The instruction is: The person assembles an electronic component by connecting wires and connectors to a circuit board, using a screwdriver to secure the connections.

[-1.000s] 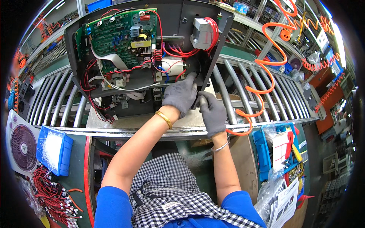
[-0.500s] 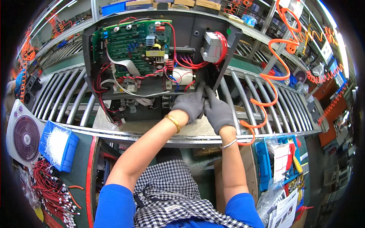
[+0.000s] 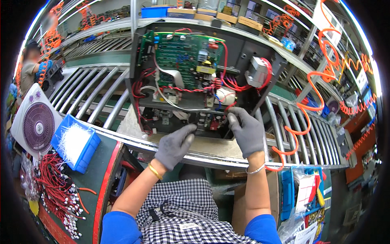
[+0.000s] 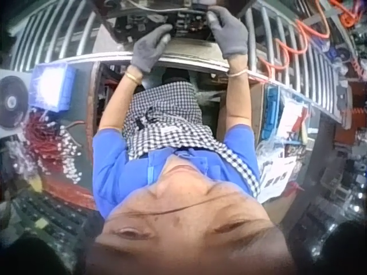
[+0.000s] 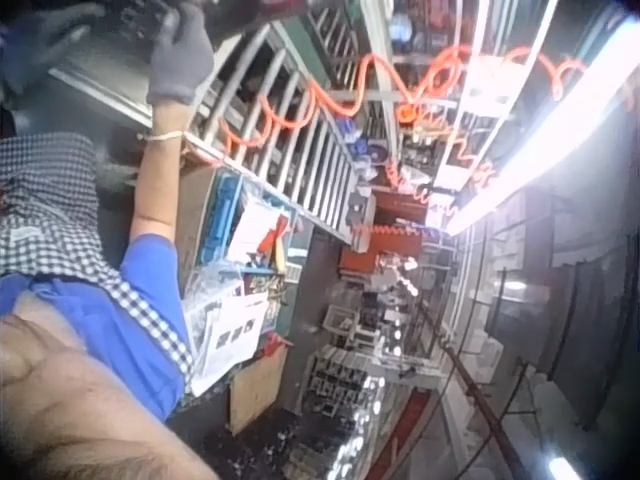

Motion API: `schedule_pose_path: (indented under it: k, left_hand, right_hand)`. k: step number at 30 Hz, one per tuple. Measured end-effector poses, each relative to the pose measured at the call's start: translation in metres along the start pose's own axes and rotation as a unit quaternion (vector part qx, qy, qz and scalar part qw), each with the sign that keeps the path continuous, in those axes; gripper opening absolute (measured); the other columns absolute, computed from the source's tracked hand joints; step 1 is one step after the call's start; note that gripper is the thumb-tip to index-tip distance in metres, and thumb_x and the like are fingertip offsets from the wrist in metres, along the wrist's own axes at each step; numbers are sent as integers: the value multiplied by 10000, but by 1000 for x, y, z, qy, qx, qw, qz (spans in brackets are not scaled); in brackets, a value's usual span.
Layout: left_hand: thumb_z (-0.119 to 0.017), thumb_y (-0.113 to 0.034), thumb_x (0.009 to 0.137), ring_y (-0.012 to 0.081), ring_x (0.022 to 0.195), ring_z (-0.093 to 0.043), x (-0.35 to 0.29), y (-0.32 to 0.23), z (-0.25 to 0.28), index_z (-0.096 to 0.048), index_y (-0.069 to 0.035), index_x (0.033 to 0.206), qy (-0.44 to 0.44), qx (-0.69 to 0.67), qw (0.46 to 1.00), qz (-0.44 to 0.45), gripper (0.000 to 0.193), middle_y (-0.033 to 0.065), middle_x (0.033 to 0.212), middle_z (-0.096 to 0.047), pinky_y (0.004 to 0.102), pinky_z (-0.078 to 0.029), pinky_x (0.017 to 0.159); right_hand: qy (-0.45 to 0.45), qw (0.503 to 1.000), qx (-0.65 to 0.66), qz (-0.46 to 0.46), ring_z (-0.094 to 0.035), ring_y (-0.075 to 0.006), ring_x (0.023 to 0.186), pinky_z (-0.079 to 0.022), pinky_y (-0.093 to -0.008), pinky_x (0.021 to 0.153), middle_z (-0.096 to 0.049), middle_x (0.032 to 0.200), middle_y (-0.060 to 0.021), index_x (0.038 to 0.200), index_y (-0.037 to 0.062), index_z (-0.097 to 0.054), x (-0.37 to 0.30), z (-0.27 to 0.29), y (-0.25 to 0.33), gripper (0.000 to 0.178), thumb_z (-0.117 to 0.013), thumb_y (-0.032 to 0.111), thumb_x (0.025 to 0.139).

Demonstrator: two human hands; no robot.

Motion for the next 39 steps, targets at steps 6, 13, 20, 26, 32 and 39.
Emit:
schedule_pose_path:
  k: [6,13,20,26,32,39]
  left_hand:
    - [-586,-231,959,323,961,-687,-105,50,50,-635,-102,1221,-27,82,991,105,296,161,1040,-701,395,-546,847]
    - [-610,-188,927,328,931,-677,-167,37,180,-658,-93,1132,-149,282,934,160,231,136,1040,-693,421,-541,817]
    - [-593,-307,920,319,1021,-641,-176,71,331,-623,-129,1190,-165,462,826,279,325,124,1128,-641,424,-507,875]
    - [-678,-381,874,349,1467,-270,-126,160,333,-425,-365,1471,209,560,734,323,648,140,1555,-344,516,-262,1169]
    - [-545,-288,932,342,1438,-350,-127,217,313,-599,-322,1354,240,562,743,273,428,113,1512,-441,573,-227,1176]
    - [-640,-182,884,325,1396,-398,-130,181,327,-611,-271,1293,169,536,787,253,419,112,1422,-525,527,-249,1179]
  right_hand:
    - [111,989,76,60,-681,-248,714,-517,-326,669,-683,809,-130,1062,91,-693,-27,-56,43,166,-669,159,912]
    - [275,955,92,58,-673,-215,663,-512,-323,648,-674,755,-133,1050,87,-705,-86,-164,21,146,-649,141,927]
    - [332,924,180,-53,-643,-154,686,-511,-311,666,-670,767,-97,1054,58,-707,-113,-224,-4,167,-635,160,942]
    - [254,960,109,44,-681,-214,740,-528,-331,714,-701,845,-137,1056,59,-710,-115,-220,-2,180,-656,173,928]
    - [236,963,130,28,-703,-262,811,-532,-353,754,-713,890,-149,1049,76,-714,-115,-226,-7,179,-660,186,919]
    - [225,967,101,64,-698,-291,756,-542,-369,683,-719,873,-114,1035,124,-711,-110,-230,-8,170,-669,239,917]
Point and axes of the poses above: each hand's wrist, its own x-axis towards the middle knuckle, its own z-axis out of the back of the hand, y = z × x, the point moved 5 cm from there along x, towards the middle knuckle
